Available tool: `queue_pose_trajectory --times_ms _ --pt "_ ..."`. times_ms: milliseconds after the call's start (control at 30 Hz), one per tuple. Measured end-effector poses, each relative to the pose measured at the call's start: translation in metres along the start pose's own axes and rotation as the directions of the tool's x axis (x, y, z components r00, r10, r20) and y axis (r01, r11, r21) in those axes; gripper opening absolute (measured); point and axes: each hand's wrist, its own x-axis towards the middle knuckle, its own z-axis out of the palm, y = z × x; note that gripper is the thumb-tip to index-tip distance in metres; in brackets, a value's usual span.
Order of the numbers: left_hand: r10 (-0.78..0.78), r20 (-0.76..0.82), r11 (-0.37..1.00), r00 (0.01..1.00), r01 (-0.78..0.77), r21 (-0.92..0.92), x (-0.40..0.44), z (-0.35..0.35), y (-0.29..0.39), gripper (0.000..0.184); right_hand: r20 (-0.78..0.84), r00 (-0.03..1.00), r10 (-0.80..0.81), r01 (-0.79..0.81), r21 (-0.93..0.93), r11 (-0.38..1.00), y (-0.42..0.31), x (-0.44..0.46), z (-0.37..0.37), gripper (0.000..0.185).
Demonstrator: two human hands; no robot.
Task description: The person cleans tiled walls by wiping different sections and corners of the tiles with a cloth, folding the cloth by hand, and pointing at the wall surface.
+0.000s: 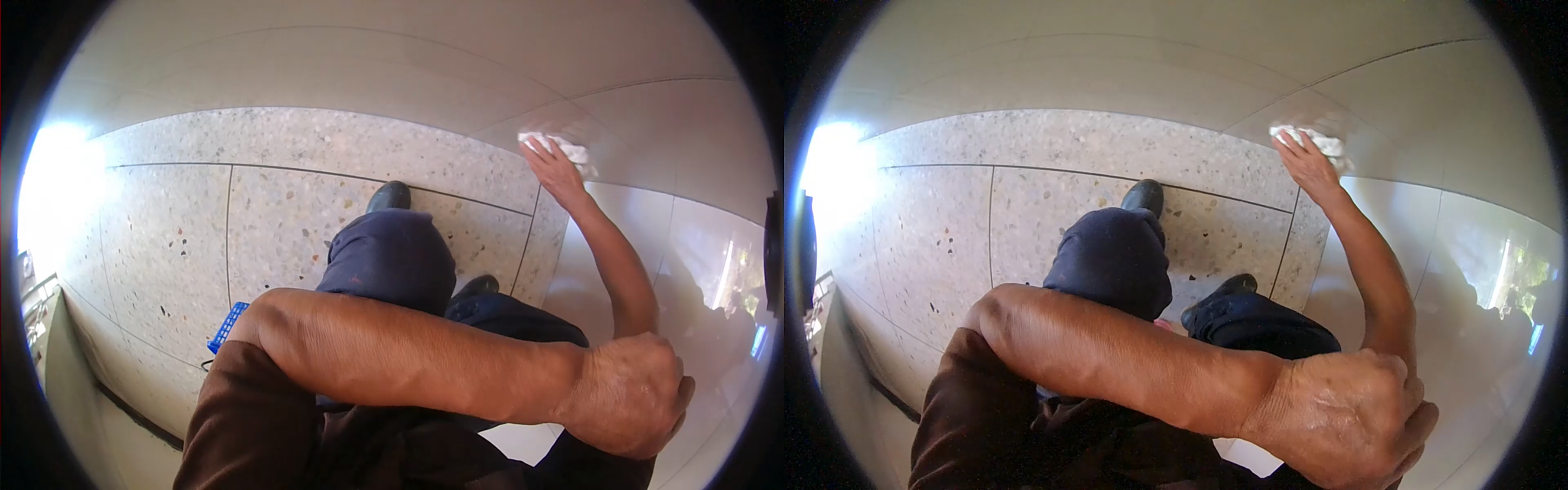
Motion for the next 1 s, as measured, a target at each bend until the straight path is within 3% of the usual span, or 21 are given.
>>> queue_pose_trajectory --times_ms 100,200,267,300,333,367,400,433,500,567,600,667,733,833,967,1000 --pt "-0.03 -0.05 0.999 0.998 0.028 -0.037 0.001 -0.007 -0.002 0.028 -0.063 0.996 0.057 -0.056 0.013 0.998 0.003 -0.003 -0.015 0.042" --pt "0.03 -0.12 0.993 0.992 -0.016 0.119 0.001 -0.003 -0.007 0.025 -0.151 0.988 0.007 -0.008 -0.006 1.0 -0.004 0.052 -0.053 0.047" --pt "0.07 -0.11 0.993 0.991 -0.059 0.106 0.001 0.006 -0.013 0.022 -0.336 0.941 0.031 -0.013 0.054 0.998 -0.021 0.111 -0.064 0.055" --pt "0.112 -0.103 0.992 0.988 -0.105 0.068 0.001 0.008 -0.015 0.022 -0.427 0.9 0.086 -0.049 0.097 0.994 -0.031 0.143 -0.073 0.056" --pt "0.138 -0.015 0.978 0.99 -0.134 0.162 0.0 0.006 -0.019 0.019 -0.507 0.837 0.204 0.02 0.401 0.916 -0.033 0.159 -0.082 0.054" --pt "0.175 0.064 0.952 0.983 -0.185 0.243 0.003 0.007 -0.022 0.016 -0.523 0.834 0.176 -0.067 0.221 0.973 -0.032 0.162 -0.096 0.053" --pt "0.266 0.055 0.948 0.962 -0.272 0.167 0.005 0.01 -0.024 0.016 -0.616 0.767 0.179 -0.087 0.175 0.981 -0.017 0.148 -0.122 0.048" --pt "0.261 0.023 0.951 0.965 -0.261 0.167 0.006 0.011 -0.025 0.013 -0.601 0.795 0.077 -0.077 0.025 0.997 0.0 0.121 -0.135 0.039" --pt "0.218 -0.041 0.96 0.975 -0.206 0.19 0.008 0.009 -0.03 0.014 -0.538 0.839 0.081 -0.107 -0.017 0.994 0.029 0.046 -0.141 0.031" --pt "0.11 0.041 0.973 0.993 -0.116 0.198 0.006 0.005 -0.027 0.014 -0.517 0.801 0.301 -0.268 0.14 0.953 0.047 -0.033 -0.156 0.028" --pt "0.151 0.031 0.972 0.988 -0.154 0.179 0.007 0.004 -0.025 0.014 -0.473 0.806 0.354 -0.346 0.108 0.932 0.052 -0.081 -0.164 0.029" --pt "0.067 0.119 0.97 0.991 -0.093 0.223 0.009 0.002 -0.022 0.014 -0.373 0.761 0.531 -0.544 0.081 0.835 0.057 -0.176 -0.191 0.031" --pt "0.075 0.13 0.97 0.989 -0.102 0.221 0.012 -0.001 -0.017 0.015 -0.28 0.639 0.717 -0.734 0.057 0.677 0.049 -0.271 -0.239 0.035" --pt "0.072 0.141 0.971 0.987 -0.102 0.217 0.011 0.002 -0.01 0.017 -0.272 0.402 0.874 -0.915 -0.131 0.381 0.011 -0.403 -0.3 0.045" --pt "0.078 0.236 0.973 0.969 -0.125 0.192 0.005 0.008 0.001 0.017 -0.232 0.084 0.969 -0.893 -0.448 -0.029 -0.086 -0.534 -0.362 0.059" --pt "0.087 0.251 0.978 0.964 -0.13 0.162 0.003 0.011 0.003 0.017 -0.221 0.076 0.972 -0.89 -0.454 -0.033 -0.103 -0.549 -0.369 0.059"
